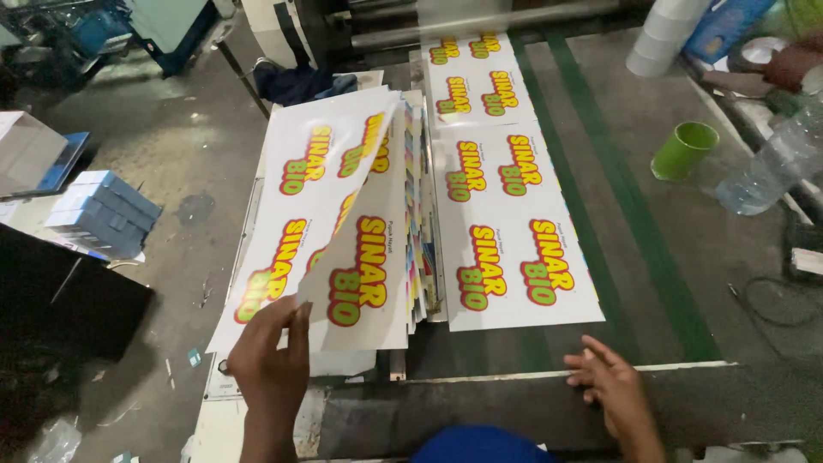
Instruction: The person picks up sheets of stickers from a conveyor belt and stacks them on a pile to the left. The stickers feature the text 'SINAR BIO' in red and yellow. The person handles the sheets by hand, aligning them as they are added to the stack.
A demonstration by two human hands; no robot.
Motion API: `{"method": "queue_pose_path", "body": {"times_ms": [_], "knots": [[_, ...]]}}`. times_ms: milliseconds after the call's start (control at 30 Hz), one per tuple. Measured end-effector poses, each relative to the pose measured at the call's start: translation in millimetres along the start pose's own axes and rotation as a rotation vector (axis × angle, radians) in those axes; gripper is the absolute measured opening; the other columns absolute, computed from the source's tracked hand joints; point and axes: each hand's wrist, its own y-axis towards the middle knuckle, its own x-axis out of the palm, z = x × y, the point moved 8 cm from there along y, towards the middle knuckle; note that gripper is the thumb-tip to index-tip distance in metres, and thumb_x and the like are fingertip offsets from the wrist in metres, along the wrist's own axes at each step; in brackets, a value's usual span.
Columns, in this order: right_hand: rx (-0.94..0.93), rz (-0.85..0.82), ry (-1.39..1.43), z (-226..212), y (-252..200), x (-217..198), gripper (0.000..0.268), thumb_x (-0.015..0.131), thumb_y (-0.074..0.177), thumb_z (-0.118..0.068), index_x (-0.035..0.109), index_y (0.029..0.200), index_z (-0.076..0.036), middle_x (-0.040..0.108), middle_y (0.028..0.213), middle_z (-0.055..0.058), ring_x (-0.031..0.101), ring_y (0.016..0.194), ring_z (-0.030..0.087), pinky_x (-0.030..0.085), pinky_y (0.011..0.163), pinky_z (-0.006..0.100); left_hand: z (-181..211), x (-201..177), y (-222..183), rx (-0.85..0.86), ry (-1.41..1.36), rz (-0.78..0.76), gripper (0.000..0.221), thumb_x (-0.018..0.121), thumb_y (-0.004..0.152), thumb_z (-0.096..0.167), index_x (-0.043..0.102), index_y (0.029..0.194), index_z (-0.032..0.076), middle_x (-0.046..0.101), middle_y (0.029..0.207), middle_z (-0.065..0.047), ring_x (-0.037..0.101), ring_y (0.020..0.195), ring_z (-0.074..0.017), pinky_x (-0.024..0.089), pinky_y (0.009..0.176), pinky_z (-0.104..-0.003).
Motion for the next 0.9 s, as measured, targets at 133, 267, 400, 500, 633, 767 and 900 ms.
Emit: {"method": "queue_pose_path", "body": {"times_ms": [133, 267, 400, 500, 633, 767, 900], "knots": [[-0.13, -0.121, 0.03, 15.9, 1.1, 10.0, 0.044, 0.056, 0.1, -0.022, 0.059, 0.142, -0.007, 0.079, 0.107, 0.016, 0.07, 0.073, 0.018, 0.047, 0.052, 0.028, 61.2, 20.9, -8.3, 0.263, -0.187, -0.094, 0.019, 0.079, 0.085, 0.004, 0.072, 0.102, 0.004, 0.075, 0.102, -0.013, 0.076, 0.091, -0.0282, 0.062, 0.078, -0.036], [-0.223, -0.208, -0.03, -5.1, -21.3, 53.8, 0.043, 0.057, 0.099, -0.02, 0.063, 0.139, -0.007, 0.079, 0.108, 0.016, 0.069, 0.07, 0.018, 0.045, 0.049, 0.027, 90.5, 68.1, -51.6, 0.398, -0.209, -0.178, 0.024, 0.081, 0.081, 0.006, 0.071, 0.103, 0.004, 0.074, 0.105, -0.012, 0.074, 0.096, -0.0296, 0.06, 0.078, -0.039], [-0.363, -0.468, -0.081, -42.5, -64.1, 109.3, 0.043, 0.058, 0.097, -0.021, 0.061, 0.137, -0.007, 0.081, 0.106, 0.013, 0.071, 0.069, 0.015, 0.049, 0.049, 0.026, 119.0, 105.6, -87.4, 0.47, -0.211, -0.348, 0.025, 0.078, 0.084, 0.015, 0.07, 0.104, 0.004, 0.071, 0.11, -0.011, 0.07, 0.106, -0.0308, 0.056, 0.086, -0.042], [-0.288, -0.644, 0.011, -29.2, -68.8, 129.3, 0.042, 0.057, 0.097, -0.025, 0.06, 0.134, -0.003, 0.078, 0.098, 0.011, 0.073, 0.072, 0.014, 0.052, 0.052, 0.027, 124.9, 122.3, -109.5, 0.522, -0.199, -0.471, 0.028, 0.078, 0.086, 0.024, 0.068, 0.104, 0.004, 0.07, 0.114, -0.013, 0.067, 0.112, -0.0318, 0.052, 0.095, -0.045], [-0.123, -0.494, 0.027, -18.1, -63.8, 127.5, 0.044, 0.063, 0.094, -0.022, 0.06, 0.137, -0.012, 0.073, 0.08, 0.011, 0.06, 0.058, 0.016, 0.048, 0.047, 0.031, 126.1, 123.3, -120.8, 0.589, -0.17, -0.598, 0.036, 0.078, 0.089, 0.031, 0.068, 0.109, 0.004, 0.068, 0.125, -0.014, 0.063, 0.123, -0.0327, 0.045, 0.105, -0.048], [-0.152, -0.427, 0.13, 2.8, -37.8, 93.9, 0.038, 0.062, 0.094, -0.022, 0.065, 0.126, -0.001, 0.072, 0.077, 0.012, 0.066, 0.06, 0.02, 0.044, 0.044, 0.031, 119.6, 100.5, -102.7, 0.56, -0.175, -0.614, 0.043, 0.078, 0.086, 0.033, 0.069, 0.114, 0.003, 0.068, 0.128, -0.014, 0.062, 0.126, -0.032, 0.043, 0.105, -0.05], [-0.174, -0.243, 0.169, 12.8, -13.7, 42.2, 0.036, 0.059, 0.098, -0.02, 0.064, 0.128, -0.001, 0.07, 0.077, 0.015, 0.065, 0.062, 0.021, 0.044, 0.046, 0.034, 68.6, 96.7, -85.5, 0.404, -0.094, -0.598, 0.043, 0.077, 0.089, 0.031, 0.069, 0.123, 0.006, 0.068, 0.133, -0.011, 0.06, 0.128, -0.0293, 0.044, 0.107, -0.048]]}}
